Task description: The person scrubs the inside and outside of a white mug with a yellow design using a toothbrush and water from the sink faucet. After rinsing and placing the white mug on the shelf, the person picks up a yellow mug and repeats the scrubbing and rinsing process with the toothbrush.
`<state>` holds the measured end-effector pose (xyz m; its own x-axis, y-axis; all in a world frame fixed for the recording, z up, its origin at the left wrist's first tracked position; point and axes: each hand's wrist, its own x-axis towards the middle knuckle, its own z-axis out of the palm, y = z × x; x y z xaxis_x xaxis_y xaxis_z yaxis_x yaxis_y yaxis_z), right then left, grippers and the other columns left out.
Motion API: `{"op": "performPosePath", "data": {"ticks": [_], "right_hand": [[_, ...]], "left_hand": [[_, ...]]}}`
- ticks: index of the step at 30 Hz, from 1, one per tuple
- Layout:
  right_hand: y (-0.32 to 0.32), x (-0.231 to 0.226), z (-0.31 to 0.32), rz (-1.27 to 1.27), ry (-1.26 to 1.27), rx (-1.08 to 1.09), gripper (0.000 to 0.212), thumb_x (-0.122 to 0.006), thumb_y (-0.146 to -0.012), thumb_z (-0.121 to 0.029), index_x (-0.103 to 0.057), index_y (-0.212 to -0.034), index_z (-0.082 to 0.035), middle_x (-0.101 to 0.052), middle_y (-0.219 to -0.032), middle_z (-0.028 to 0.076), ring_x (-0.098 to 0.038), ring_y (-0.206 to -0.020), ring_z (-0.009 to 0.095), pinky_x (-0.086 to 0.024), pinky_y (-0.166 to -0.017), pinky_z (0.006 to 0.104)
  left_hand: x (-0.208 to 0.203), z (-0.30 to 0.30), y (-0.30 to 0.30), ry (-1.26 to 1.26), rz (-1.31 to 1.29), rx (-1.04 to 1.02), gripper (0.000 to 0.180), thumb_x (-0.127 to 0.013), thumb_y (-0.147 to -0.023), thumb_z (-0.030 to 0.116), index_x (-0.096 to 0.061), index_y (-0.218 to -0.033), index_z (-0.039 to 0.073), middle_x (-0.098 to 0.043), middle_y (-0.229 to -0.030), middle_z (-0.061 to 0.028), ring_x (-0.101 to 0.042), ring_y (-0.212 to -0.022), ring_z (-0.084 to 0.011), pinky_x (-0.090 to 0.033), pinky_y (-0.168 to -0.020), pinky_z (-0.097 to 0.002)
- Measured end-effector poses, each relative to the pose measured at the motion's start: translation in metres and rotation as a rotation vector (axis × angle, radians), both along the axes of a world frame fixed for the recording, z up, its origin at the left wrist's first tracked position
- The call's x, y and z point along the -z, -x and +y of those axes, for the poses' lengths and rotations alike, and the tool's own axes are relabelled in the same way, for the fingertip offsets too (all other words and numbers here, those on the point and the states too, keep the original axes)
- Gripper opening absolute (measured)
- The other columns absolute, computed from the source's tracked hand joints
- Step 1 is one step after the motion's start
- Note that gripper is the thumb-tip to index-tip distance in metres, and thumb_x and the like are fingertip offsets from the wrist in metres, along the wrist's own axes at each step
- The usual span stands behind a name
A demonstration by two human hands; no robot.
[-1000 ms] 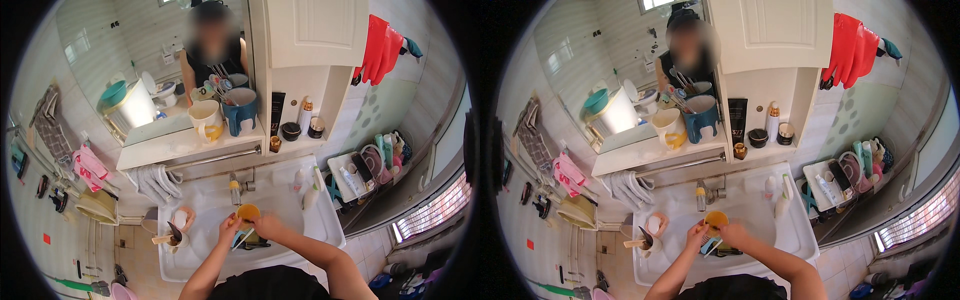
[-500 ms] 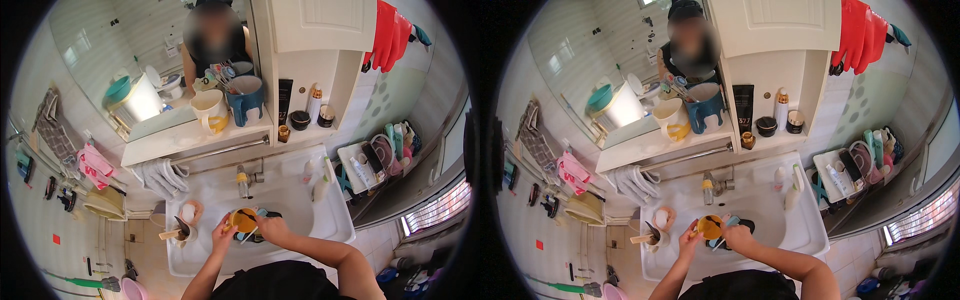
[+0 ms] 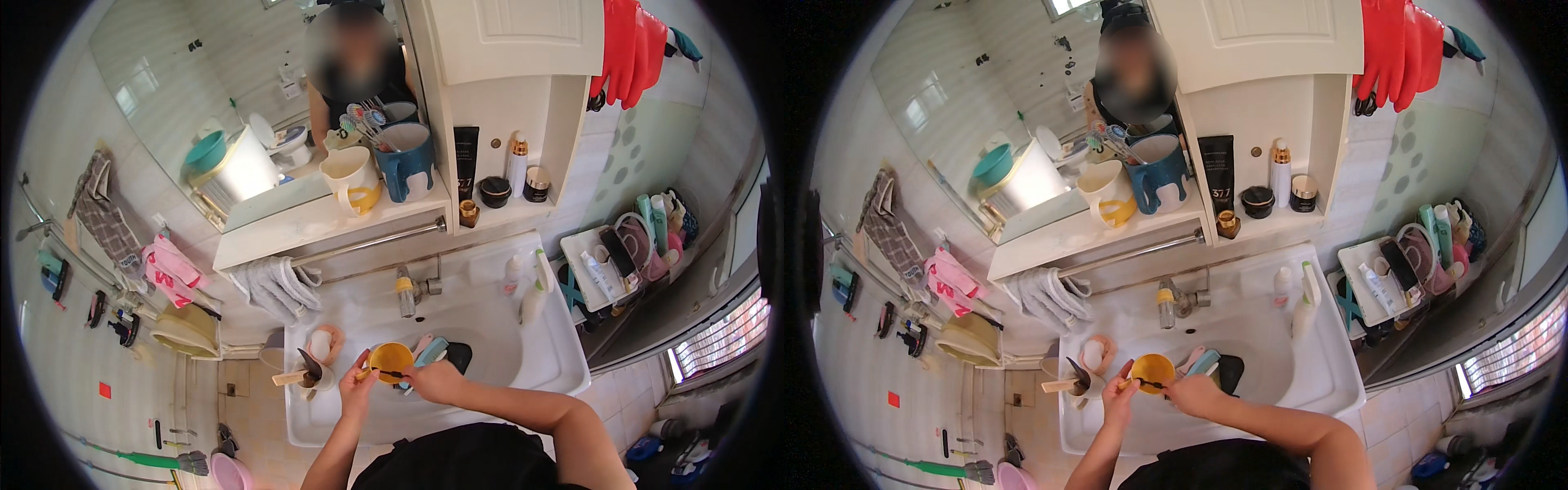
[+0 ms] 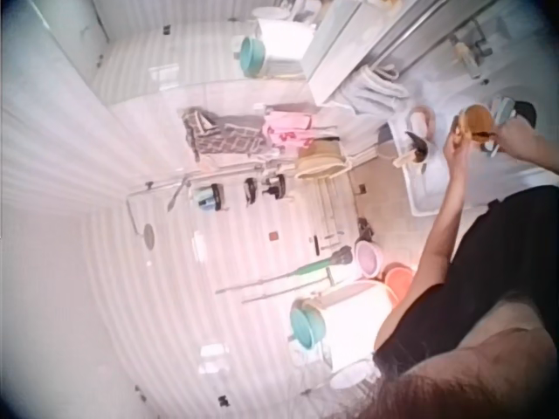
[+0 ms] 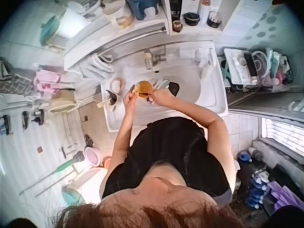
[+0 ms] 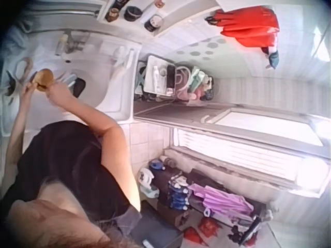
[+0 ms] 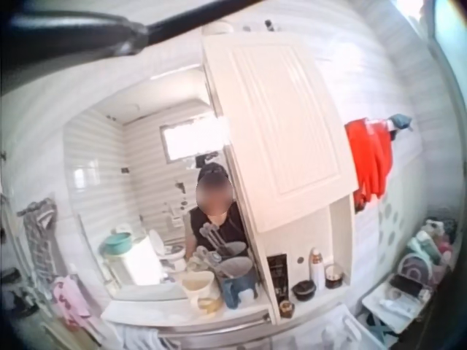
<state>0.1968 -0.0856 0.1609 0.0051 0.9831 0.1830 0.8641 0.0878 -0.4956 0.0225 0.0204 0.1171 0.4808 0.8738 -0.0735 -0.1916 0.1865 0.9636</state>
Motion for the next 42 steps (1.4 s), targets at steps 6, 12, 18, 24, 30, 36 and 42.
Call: {"op": "performPosePath", "data": {"ticks": [6,12,18,24,30,36,42], "right_hand": [[0.006,0.008,0.006,0.001,-0.12,0.017,0.02,-0.051,-0.087,-0.027,-0.055,-0.088,-0.007,-0.056,-0.053,0.009,-0.057,-0.044,0.027,-0.045,-0.039,0.0379],[-0.006,-0.004,0.008,-0.038,-0.014,0.135,0.019,-0.05,-0.088,-0.026,-0.056,-0.085,-0.008,-0.056,-0.053,0.01,-0.057,-0.045,0.029,-0.044,-0.041,0.04],[0.004,-0.003,0.005,0.208,-0.019,0.08,0.021,-0.051,-0.088,-0.026,-0.059,-0.088,-0.007,-0.06,-0.062,0.015,-0.059,-0.053,0.034,-0.046,-0.047,0.0425],[0.006,-0.007,0.007,0.225,-0.01,0.101,0.021,-0.051,-0.086,-0.024,-0.062,-0.094,-0.008,-0.061,-0.066,0.014,-0.06,-0.057,0.032,-0.047,-0.049,0.0414],[-0.006,-0.016,-0.002,-0.102,0.097,0.0,0.025,-0.051,-0.086,-0.023,-0.061,-0.106,-0.012,-0.061,-0.063,0.012,-0.06,-0.051,0.03,-0.046,-0.044,0.0394],[0.017,-0.001,0.001,0.156,-0.074,0.01,0.025,-0.054,-0.082,-0.019,-0.06,-0.106,-0.015,-0.059,-0.057,0.008,-0.059,-0.047,0.026,-0.044,-0.04,0.0368],[-0.001,-0.021,0.008,-0.038,0.093,0.048,0.02,-0.053,-0.084,-0.022,-0.06,-0.1,-0.013,-0.06,-0.06,0.01,-0.059,-0.051,0.028,-0.046,-0.044,0.0389]], "left_hand": [[-0.013,-0.005,-0.004,-0.008,-0.024,-0.042,0.018,-0.062,-0.08,0.0,-0.048,-0.07,0.004,-0.04,-0.137,-0.0166,-0.047,-0.116,-0.0172,-0.039,-0.094,-0.0284],[-0.012,-0.004,0.002,-0.037,-0.027,0.009,0.015,-0.063,-0.079,-0.001,-0.05,-0.072,0.004,-0.039,-0.137,-0.0166,-0.046,-0.118,-0.0189,-0.038,-0.096,-0.029],[-0.016,0.0,0.006,-0.098,-0.091,0.008,0.013,-0.062,-0.079,-0.001,-0.051,-0.073,0.004,-0.039,-0.137,-0.0171,-0.046,-0.118,-0.0189,-0.038,-0.095,-0.0295],[-0.028,-0.004,0.0,-0.094,-0.086,-0.015,0.012,-0.063,-0.078,0.0,-0.051,-0.076,0.003,-0.037,-0.138,-0.0179,-0.046,-0.117,-0.0198,-0.039,-0.094,-0.0305],[-0.03,-0.003,0.009,-0.292,0.031,0.092,0.016,-0.064,-0.076,-0.003,-0.049,-0.08,0.002,-0.036,-0.138,-0.0208,-0.04,-0.124,-0.0235,-0.036,-0.098,-0.0331],[-0.043,0.0,0.007,-0.369,-0.003,0.048,0.021,-0.066,-0.074,-0.004,-0.046,-0.081,0.002,-0.037,-0.136,-0.0226,-0.034,-0.129,-0.0279,-0.033,-0.102,-0.0373],[-0.039,0.005,0.009,-0.453,0.007,0.034,0.023,-0.066,-0.075,-0.002,-0.045,-0.084,0.002,-0.039,-0.135,-0.0222,-0.036,-0.127,-0.0278,-0.033,-0.101,-0.037]]}}
